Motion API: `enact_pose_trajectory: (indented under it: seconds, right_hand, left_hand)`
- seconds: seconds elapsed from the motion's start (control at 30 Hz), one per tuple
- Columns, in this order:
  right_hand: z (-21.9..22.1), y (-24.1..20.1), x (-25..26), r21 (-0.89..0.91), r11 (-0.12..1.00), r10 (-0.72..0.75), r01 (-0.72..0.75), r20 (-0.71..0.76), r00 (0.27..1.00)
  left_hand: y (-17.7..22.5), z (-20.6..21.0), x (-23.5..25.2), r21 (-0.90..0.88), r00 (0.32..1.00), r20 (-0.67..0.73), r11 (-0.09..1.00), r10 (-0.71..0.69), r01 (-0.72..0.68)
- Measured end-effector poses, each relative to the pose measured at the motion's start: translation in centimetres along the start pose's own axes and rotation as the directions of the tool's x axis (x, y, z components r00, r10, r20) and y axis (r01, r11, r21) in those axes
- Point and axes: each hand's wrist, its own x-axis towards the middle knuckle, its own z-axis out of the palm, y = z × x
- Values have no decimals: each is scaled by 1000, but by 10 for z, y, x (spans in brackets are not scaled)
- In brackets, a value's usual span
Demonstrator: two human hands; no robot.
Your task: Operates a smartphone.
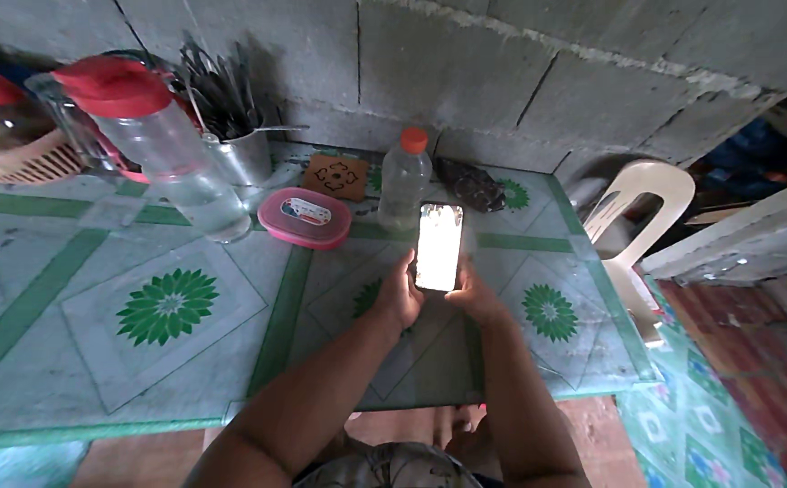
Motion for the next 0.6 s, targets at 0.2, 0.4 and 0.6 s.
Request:
enact_pose_trajectory:
  seconds: [0.2,0.4,0.6]
  right_hand:
    - [0,4,3,-53,999,3,-4,-16,1000]
    - [1,1,4,-42,999,-1,0,-17,1000]
    - [1,6,7,19,999,-40,40,-36,999]
  left_hand:
    - [0,0,-1,-5,1000,3,1000,0,0]
    - [1,1,-1,2,1000,9,1000,1,-1]
    - [2,3,-2,3,1000,-13,1000,-13,13]
